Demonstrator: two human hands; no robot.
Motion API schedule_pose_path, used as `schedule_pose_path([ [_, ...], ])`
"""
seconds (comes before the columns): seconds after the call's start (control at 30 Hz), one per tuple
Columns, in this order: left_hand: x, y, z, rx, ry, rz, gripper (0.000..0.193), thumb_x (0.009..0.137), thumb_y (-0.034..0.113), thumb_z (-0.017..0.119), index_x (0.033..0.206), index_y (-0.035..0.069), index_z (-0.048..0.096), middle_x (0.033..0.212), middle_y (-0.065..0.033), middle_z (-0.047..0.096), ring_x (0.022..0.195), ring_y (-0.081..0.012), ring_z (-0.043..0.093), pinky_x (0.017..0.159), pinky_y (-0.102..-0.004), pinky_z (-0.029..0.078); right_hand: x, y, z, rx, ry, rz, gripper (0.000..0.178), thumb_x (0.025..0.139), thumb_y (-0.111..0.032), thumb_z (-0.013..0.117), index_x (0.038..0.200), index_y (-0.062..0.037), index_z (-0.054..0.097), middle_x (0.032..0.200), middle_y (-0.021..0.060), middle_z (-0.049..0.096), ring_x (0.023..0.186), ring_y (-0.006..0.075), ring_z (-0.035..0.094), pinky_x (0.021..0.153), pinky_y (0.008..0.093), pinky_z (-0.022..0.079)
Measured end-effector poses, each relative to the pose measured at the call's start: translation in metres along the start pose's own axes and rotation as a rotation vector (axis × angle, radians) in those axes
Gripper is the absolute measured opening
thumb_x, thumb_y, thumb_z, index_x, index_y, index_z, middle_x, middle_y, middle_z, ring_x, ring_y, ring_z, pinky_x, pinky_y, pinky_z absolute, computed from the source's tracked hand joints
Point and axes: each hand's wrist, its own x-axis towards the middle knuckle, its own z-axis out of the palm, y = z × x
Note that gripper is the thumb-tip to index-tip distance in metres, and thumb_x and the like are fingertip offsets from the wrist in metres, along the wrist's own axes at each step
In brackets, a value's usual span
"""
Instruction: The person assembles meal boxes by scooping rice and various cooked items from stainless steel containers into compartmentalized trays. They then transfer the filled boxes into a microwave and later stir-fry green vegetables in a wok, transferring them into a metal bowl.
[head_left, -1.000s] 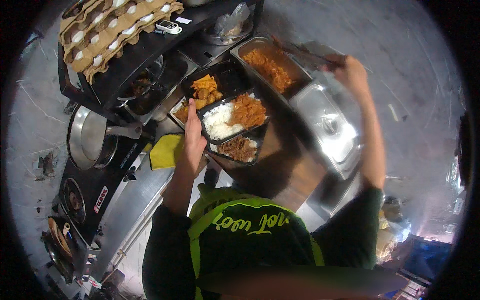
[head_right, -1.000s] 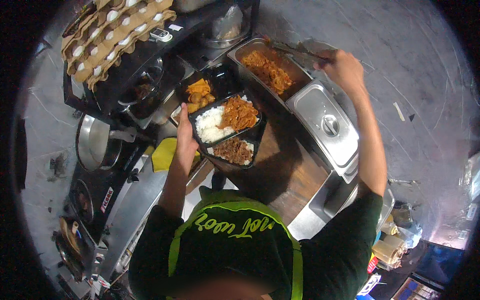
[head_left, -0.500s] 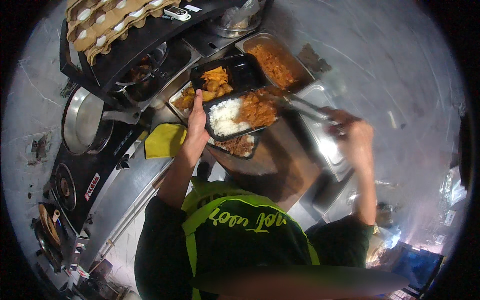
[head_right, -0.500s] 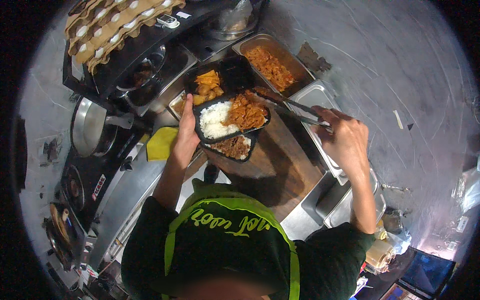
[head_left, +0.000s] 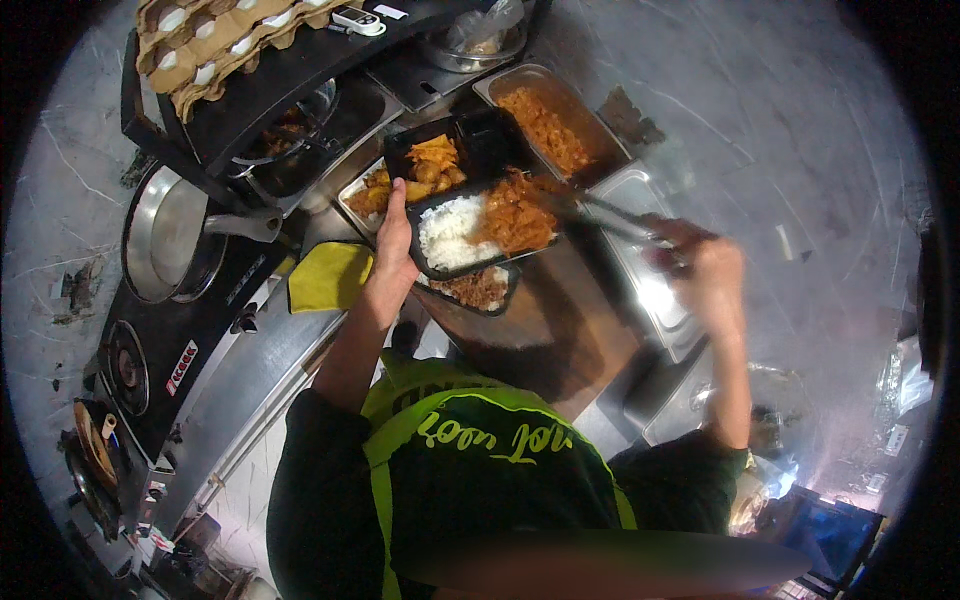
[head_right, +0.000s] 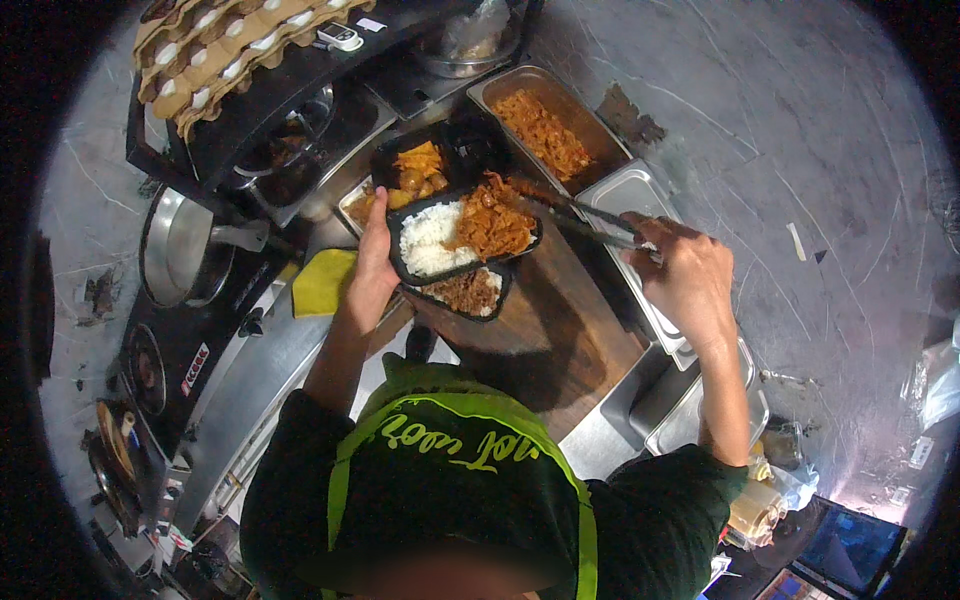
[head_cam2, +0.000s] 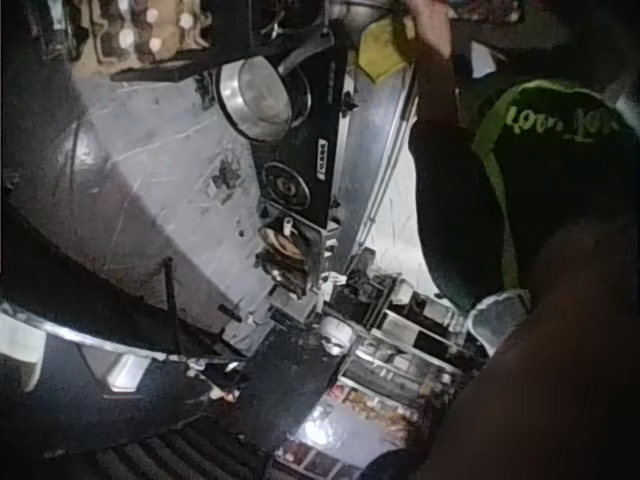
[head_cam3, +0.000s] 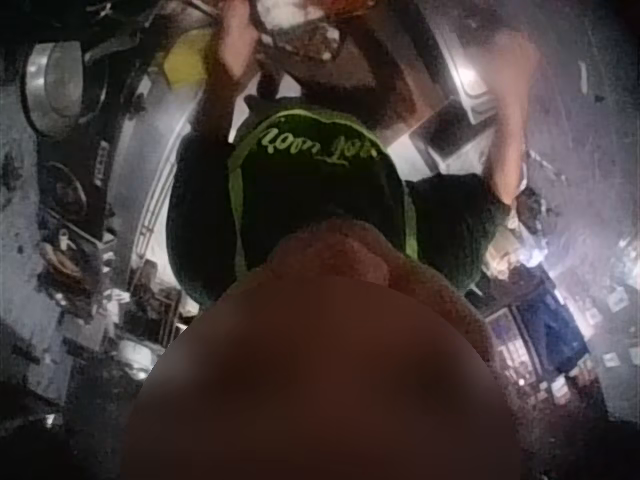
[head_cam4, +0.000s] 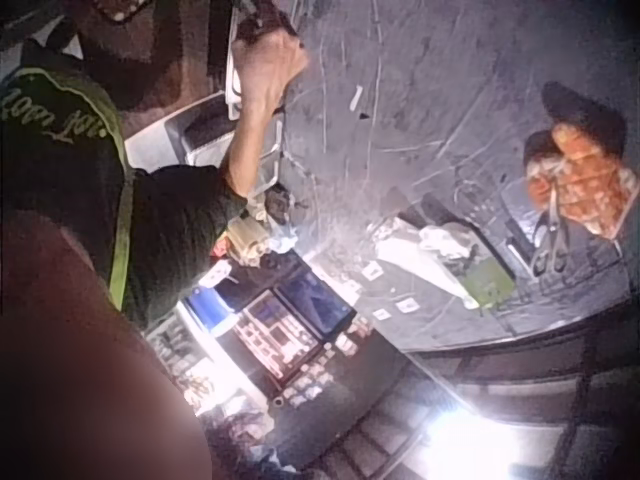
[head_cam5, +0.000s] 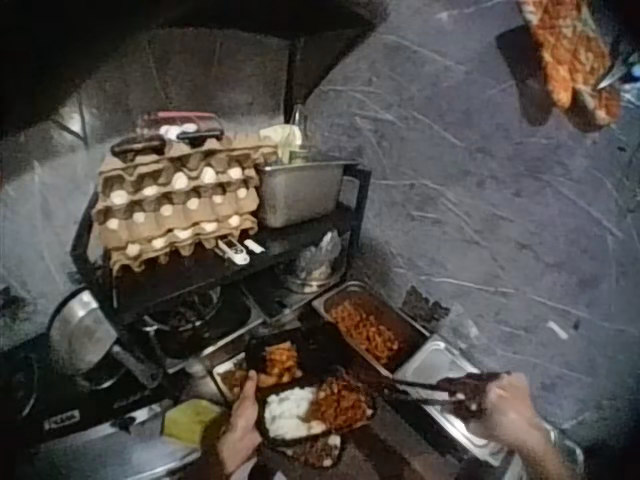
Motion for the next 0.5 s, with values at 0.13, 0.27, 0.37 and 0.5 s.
schedule_pose_path([
  [0.13, -0.006, 0.002, 0.008, -0.009, -0.023, 0.026, 0.051, 0.090, 0.047, 0.049, 0.119, 0.005, 0.049, 0.107, -0.0092, 0.061, 0.092, -0.0201, 0.062, 0.078, -0.0332, 0.052, -0.005, 0.002, -0.008, -0.025, 0.024, -0.015, 0.026, 0.073, -0.015, 0.068, 0.098, -0.0153, 0.068, 0.091, 0.0057, 0.067, 0.072, 0.0230, 0.065, 0.061, 0.0337, 0.050],
  [0.27, -0.013, 0.005, 0.020, 0.043, -0.007, 0.060, 0.053, 0.090, 0.048, 0.048, 0.120, 0.004, 0.049, 0.105, -0.0089, 0.062, 0.088, -0.0199, 0.063, 0.078, -0.0330, 0.052, -0.001, -0.010, -0.007, -0.102, 0.160, -0.080, 0.026, 0.072, -0.012, 0.068, 0.097, -0.0158, 0.068, 0.090, 0.0050, 0.068, 0.071, 0.0216, 0.065, 0.059, 0.0325, 0.050],
  [0.37, -0.016, 0.007, 0.026, 0.077, -0.007, 0.054, 0.055, 0.089, 0.049, 0.048, 0.119, 0.003, 0.049, 0.103, -0.0087, 0.062, 0.086, -0.0199, 0.064, 0.078, -0.0330, 0.052, 0.000, -0.009, 0.013, -0.120, 0.099, -0.129, 0.027, 0.070, -0.011, 0.067, 0.097, -0.0156, 0.068, 0.090, 0.0043, 0.067, 0.071, 0.0222, 0.064, 0.060, 0.0339, 0.050],
  [0.5, -0.017, 0.007, 0.023, 0.097, -0.015, 0.052, 0.055, 0.089, 0.050, 0.048, 0.119, 0.004, 0.050, 0.103, -0.0089, 0.063, 0.086, -0.0200, 0.064, 0.078, -0.0329, 0.052, -0.004, -0.006, 0.011, -0.084, 0.091, -0.099, 0.029, 0.070, -0.011, 0.067, 0.099, -0.0155, 0.068, 0.088, 0.0047, 0.067, 0.071, 0.0236, 0.063, 0.061, 0.0342, 0.050],
])
